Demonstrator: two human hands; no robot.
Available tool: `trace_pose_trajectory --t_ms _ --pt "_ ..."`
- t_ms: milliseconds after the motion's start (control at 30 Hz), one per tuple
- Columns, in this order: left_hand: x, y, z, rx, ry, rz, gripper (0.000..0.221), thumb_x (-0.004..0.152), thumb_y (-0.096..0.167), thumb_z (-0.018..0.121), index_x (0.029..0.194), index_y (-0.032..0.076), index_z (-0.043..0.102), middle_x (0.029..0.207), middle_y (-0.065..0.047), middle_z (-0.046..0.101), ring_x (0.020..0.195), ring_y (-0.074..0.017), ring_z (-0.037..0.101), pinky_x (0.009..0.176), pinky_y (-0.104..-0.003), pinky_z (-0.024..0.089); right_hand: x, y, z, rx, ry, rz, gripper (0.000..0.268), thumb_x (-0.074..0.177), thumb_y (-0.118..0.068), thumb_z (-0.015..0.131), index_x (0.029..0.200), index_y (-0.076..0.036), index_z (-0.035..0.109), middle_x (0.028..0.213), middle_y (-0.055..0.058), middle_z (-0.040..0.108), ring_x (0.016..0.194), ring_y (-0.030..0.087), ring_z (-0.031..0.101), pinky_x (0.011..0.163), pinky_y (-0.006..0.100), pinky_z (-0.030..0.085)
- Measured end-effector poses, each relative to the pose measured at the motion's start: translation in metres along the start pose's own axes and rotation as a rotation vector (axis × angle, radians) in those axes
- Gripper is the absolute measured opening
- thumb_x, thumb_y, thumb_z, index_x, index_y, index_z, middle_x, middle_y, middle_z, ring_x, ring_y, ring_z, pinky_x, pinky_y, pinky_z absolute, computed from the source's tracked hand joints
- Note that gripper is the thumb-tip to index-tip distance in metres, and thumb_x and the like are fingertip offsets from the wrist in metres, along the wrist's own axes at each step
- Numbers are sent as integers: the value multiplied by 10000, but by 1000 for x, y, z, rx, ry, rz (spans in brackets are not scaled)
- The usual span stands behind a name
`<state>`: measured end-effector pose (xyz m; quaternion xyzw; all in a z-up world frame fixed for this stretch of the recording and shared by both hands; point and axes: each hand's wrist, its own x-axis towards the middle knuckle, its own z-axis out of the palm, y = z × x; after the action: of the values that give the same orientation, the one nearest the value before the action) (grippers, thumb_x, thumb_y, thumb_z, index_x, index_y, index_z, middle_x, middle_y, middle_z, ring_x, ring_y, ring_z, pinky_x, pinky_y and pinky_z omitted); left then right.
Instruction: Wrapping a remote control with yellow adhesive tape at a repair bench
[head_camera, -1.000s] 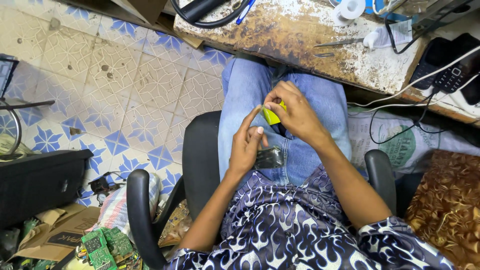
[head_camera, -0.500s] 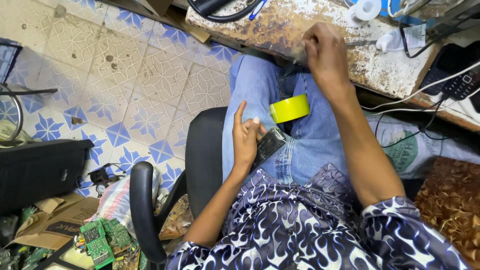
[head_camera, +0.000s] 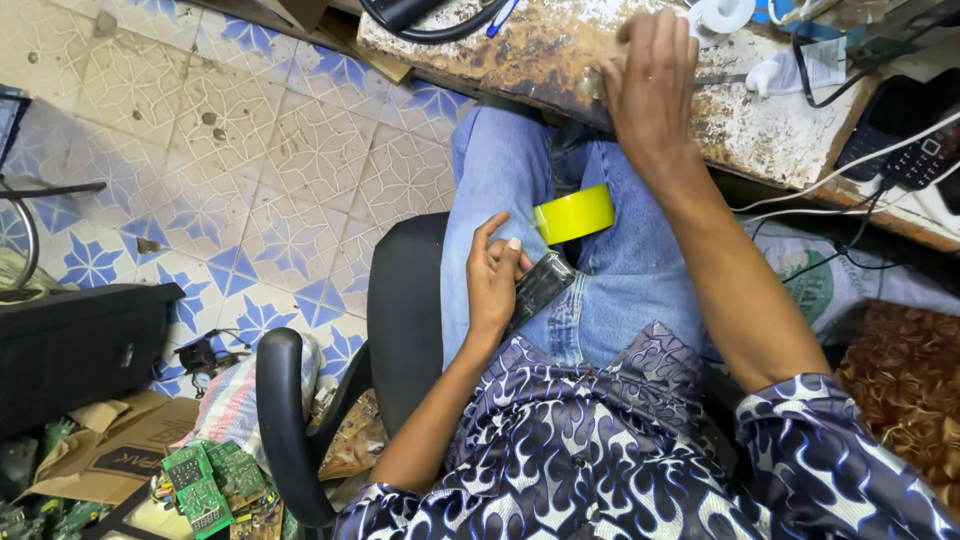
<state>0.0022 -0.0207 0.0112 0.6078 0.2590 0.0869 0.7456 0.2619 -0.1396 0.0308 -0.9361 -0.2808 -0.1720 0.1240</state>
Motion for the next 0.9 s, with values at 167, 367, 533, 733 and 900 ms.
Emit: trace_pose_trajectory --t_ms 167,367,533,733,900 --pt "1 -3 1 23 -1 11 390 1027 233 520 1375 60 539 694 -47 630 633 -93 571 626 -264 456 -4 0 17 -1 12 -100 93 1073 -107 658 985 -99 632 888 32 551 815 181 469 769 285 411" --pt "4 -8 -2 82 18 4 381 1015 261 533 1336 61 573 670 -41 643 596 -87 563 607 -266 456 -8 -20 -31 175 207 -151 298 919 151 481 1145 -17 577 1001 131 515 931 258 477 775 346 421" --pt "19 -24 -6 143 15 -79 193 996 225 580 1120 93 646 627 -33 660 532 -81 545 551 -264 443 -54 -23 -25 358 288 -287 312 855 226 539 1095 29 563 996 209 553 968 337 540 809 399 493" --pt "39 -38 -9 302 -103 -177 320 966 385 719 1051 78 692 520 -39 623 445 -105 528 422 -247 403 -85 -36 -26 489 69 -437 118 1046 -112 599 1096 -48 684 924 97 586 795 295 572 726 396 433" --pt "38 -35 -3 357 -90 -191 262 902 285 791 1014 79 673 500 -17 587 427 -102 495 406 -222 370 -93 -32 -11 504 -197 -388 203 1037 -242 628 1116 -59 668 1015 129 598 951 342 576 798 436 420"
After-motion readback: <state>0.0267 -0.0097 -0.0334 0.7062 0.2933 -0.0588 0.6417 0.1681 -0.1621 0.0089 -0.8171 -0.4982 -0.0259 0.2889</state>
